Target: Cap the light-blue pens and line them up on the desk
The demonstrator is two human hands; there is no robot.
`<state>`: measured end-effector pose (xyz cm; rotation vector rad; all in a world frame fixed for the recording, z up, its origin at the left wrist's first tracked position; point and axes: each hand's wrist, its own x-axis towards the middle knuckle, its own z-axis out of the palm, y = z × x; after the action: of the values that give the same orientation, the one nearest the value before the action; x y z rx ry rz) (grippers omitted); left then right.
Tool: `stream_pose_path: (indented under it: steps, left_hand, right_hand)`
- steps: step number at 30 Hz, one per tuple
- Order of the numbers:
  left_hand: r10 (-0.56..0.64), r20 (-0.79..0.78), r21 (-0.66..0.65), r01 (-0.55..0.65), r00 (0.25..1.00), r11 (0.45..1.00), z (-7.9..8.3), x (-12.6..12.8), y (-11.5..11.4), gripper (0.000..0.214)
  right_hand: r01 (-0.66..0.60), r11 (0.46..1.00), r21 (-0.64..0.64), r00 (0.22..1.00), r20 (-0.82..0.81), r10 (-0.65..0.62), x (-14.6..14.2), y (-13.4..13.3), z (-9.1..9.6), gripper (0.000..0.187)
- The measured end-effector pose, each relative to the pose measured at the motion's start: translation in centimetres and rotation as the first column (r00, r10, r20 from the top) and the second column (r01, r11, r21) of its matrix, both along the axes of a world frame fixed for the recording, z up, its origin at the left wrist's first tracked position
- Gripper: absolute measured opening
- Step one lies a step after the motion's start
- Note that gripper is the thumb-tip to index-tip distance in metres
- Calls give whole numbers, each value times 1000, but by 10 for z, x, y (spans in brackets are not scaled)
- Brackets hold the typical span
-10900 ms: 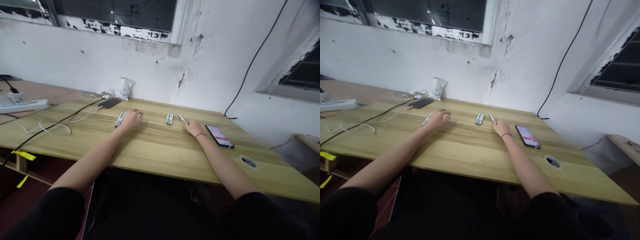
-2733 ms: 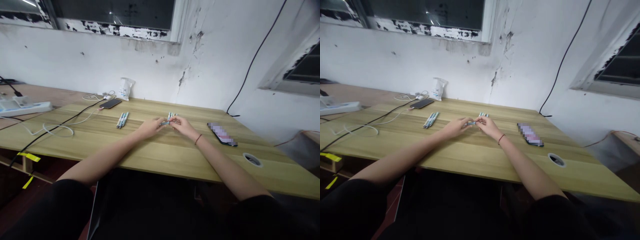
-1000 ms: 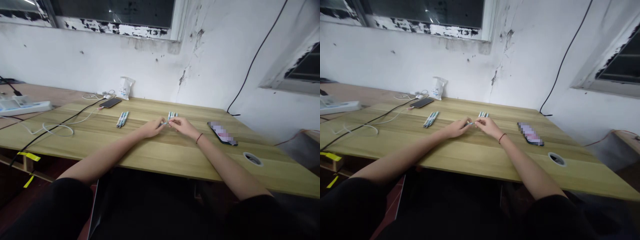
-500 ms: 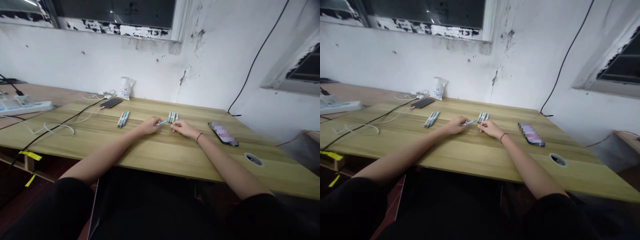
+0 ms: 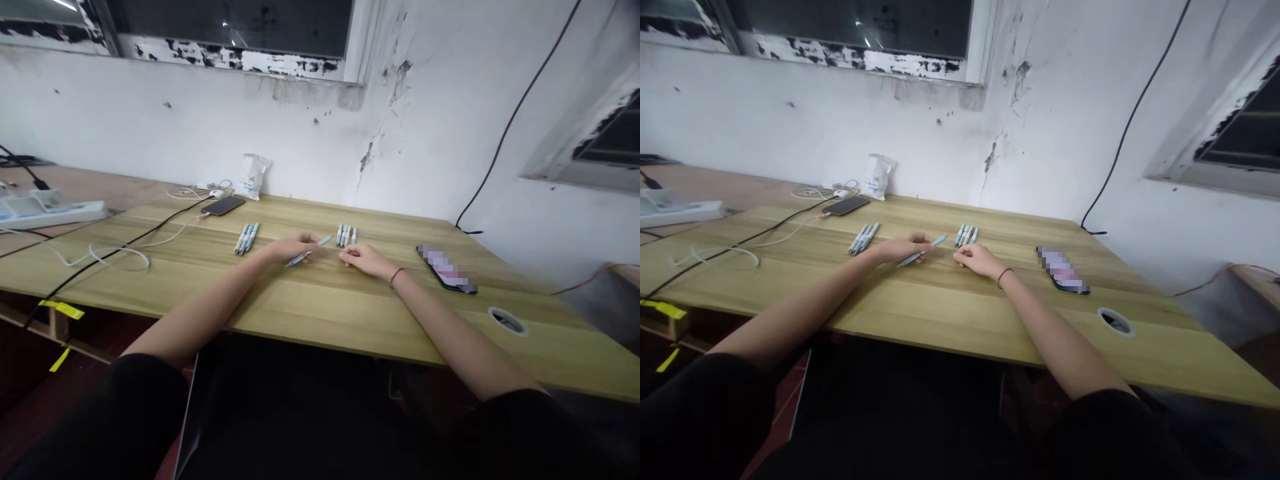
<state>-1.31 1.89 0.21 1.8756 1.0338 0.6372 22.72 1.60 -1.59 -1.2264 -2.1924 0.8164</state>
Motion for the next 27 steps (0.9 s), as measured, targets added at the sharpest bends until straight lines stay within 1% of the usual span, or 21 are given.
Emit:
stream_pose_path:
  steps: [3, 6, 10, 12, 15, 18, 22, 24, 27]
  left_hand:
    - [-16, 40, -52, 18, 999, 999, 5, 4, -6, 33]
    - [3, 83, -118, 6, 997, 993, 9, 8, -11, 31]
    - [4, 85, -164, 10, 996, 986, 9, 10, -12, 30]
    - [8, 85, -166, 6, 996, 986, 8, 10, -12, 31]
    - [14, 58, -125, -6, 998, 992, 8, 10, -15, 38]
    - [30, 35, -99, -27, 999, 995, 10, 11, -19, 40]
    - [33, 34, -119, -29, 999, 992, 11, 10, -19, 41]
    - [24, 48, -140, -17, 999, 990, 10, 9, -18, 42]
    - [3, 54, -135, 4, 999, 991, 10, 8, -17, 42]
  right_hand:
    - [5, 1000, -1, 1000, 9, -5, 0, 1, -1, 28]
    - [16, 1000, 9, 1000, 8, -16, 0, 1, -1, 30]
    - [47, 999, 8, 999, -4, -47, -2, -2, 1, 32]
    - [50, 999, -3, 999, -14, -50, -3, -3, 1, 32]
    - [38, 999, -17, 999, -38, -38, -4, -3, 0, 31]
    - [25, 1000, -18, 998, -51, -26, -3, -2, -1, 32]
    - [12, 1000, -5, 999, -46, -12, -3, -2, -1, 34]
    - [14, 1000, 6, 999, -42, -13, -3, -2, -1, 34]
    - [16, 1000, 3, 999, -44, -16, -3, -3, 0, 33]
